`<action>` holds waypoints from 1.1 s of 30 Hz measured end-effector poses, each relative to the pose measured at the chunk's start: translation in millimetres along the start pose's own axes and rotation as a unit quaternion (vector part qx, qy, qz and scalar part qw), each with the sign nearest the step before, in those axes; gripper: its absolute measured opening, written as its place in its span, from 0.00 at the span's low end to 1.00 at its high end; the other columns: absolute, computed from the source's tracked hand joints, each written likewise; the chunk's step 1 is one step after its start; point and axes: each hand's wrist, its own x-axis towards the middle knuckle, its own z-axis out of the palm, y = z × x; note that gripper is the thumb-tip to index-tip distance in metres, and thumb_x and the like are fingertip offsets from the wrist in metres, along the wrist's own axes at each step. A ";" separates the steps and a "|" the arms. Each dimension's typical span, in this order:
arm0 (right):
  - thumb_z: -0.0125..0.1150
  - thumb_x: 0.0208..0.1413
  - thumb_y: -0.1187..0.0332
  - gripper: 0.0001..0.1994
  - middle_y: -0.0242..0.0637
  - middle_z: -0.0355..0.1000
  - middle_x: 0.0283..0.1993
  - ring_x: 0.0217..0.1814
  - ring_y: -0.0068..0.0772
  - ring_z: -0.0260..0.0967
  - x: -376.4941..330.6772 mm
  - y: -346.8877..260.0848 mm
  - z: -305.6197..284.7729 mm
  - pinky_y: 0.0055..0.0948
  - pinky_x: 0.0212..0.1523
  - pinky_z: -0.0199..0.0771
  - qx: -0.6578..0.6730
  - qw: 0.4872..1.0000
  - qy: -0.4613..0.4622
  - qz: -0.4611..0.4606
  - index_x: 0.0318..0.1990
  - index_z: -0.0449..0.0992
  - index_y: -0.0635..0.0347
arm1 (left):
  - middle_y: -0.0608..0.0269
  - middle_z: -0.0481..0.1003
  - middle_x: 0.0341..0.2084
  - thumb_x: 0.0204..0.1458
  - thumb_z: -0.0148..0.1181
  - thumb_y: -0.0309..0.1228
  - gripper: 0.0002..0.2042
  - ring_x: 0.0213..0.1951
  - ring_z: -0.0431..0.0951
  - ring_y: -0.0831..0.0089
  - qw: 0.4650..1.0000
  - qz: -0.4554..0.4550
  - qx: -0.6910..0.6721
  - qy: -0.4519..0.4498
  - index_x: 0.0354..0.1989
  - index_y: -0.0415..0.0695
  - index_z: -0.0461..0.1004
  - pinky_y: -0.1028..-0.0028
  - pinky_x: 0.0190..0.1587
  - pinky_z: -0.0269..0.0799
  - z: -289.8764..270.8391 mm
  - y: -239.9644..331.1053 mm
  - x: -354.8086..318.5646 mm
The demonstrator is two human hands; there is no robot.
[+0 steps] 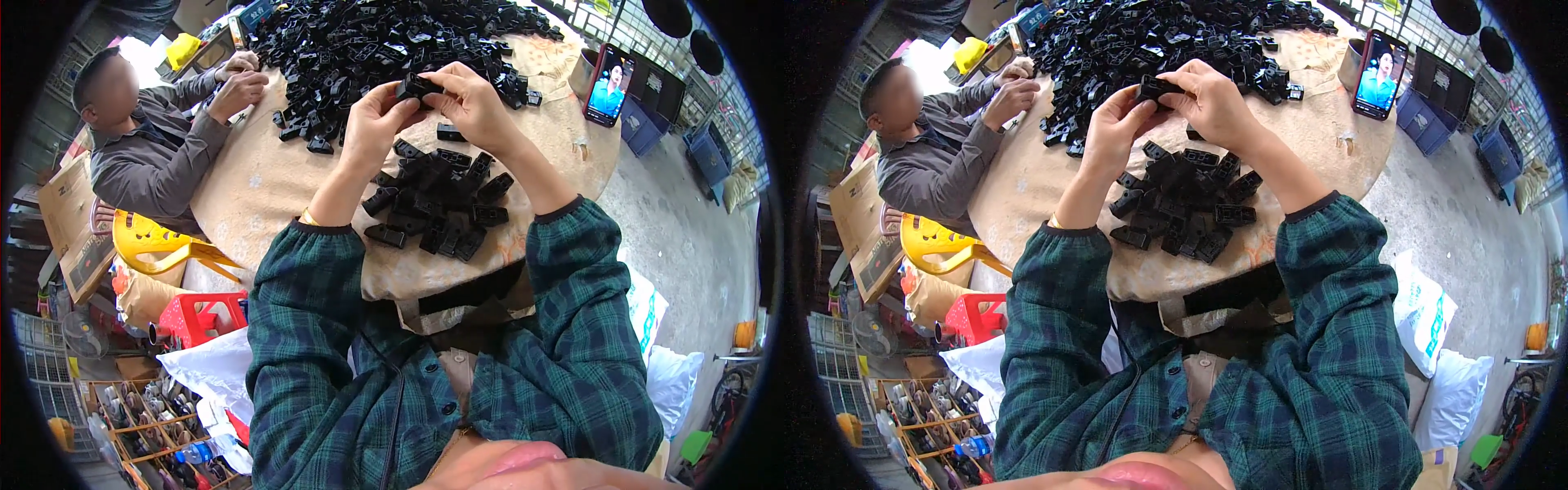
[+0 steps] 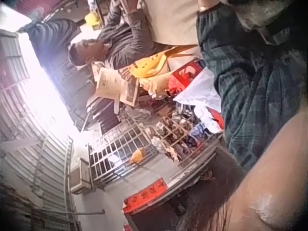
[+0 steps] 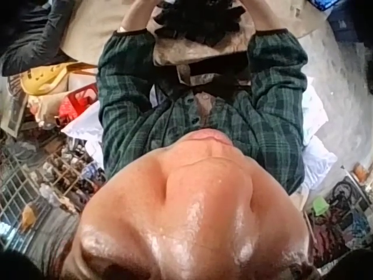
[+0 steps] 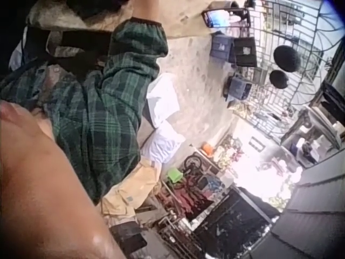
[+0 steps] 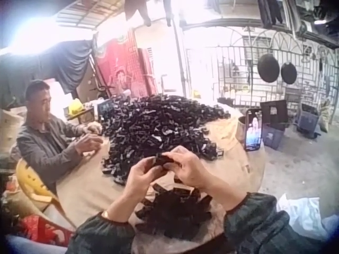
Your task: Sorting black plastic components from a large pile on a round table.
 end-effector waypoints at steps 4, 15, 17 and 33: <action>0.57 0.50 0.76 0.13 0.35 0.66 0.33 0.33 0.26 0.65 -1.2 -3.2 -2.6 0.21 0.33 0.66 -0.003 1.000 -0.028 0.013 0.45 0.72 0.65 | 0.56 0.73 0.34 0.52 0.51 0.20 0.12 0.35 0.76 0.73 1.000 -0.005 0.011 0.003 0.45 0.30 0.66 0.77 0.42 0.75 -2.4 -0.4 1.3; 0.58 0.48 0.77 0.13 0.37 0.67 0.33 0.31 0.29 0.66 -0.9 -3.7 -0.4 0.22 0.31 0.67 -0.069 0.997 0.027 -0.020 0.44 0.73 0.65 | 0.57 0.73 0.34 0.51 0.51 0.19 0.12 0.34 0.75 0.75 0.999 -0.013 0.031 -0.004 0.45 0.30 0.67 0.78 0.41 0.74 2.6 2.4 -0.1; 0.58 0.48 0.77 0.13 0.37 0.67 0.32 0.31 0.29 0.66 -0.4 -3.0 -0.3 0.22 0.31 0.67 -0.030 0.999 0.031 0.005 0.44 0.73 0.65 | 0.58 0.73 0.34 0.52 0.51 0.19 0.12 0.35 0.75 0.75 0.999 -0.002 0.043 0.001 0.45 0.30 0.67 0.78 0.41 0.74 4.8 4.1 -1.4; 0.60 0.45 0.73 0.13 0.36 0.68 0.33 0.27 0.36 0.70 -5.8 -24.9 3.7 0.27 0.25 0.71 -0.233 0.970 0.024 -0.067 0.41 0.73 0.61 | 0.61 0.74 0.31 0.52 0.55 0.24 0.12 0.33 0.75 0.79 0.998 0.004 -0.048 0.051 0.44 0.33 0.68 0.82 0.37 0.73 8.7 0.6 -5.9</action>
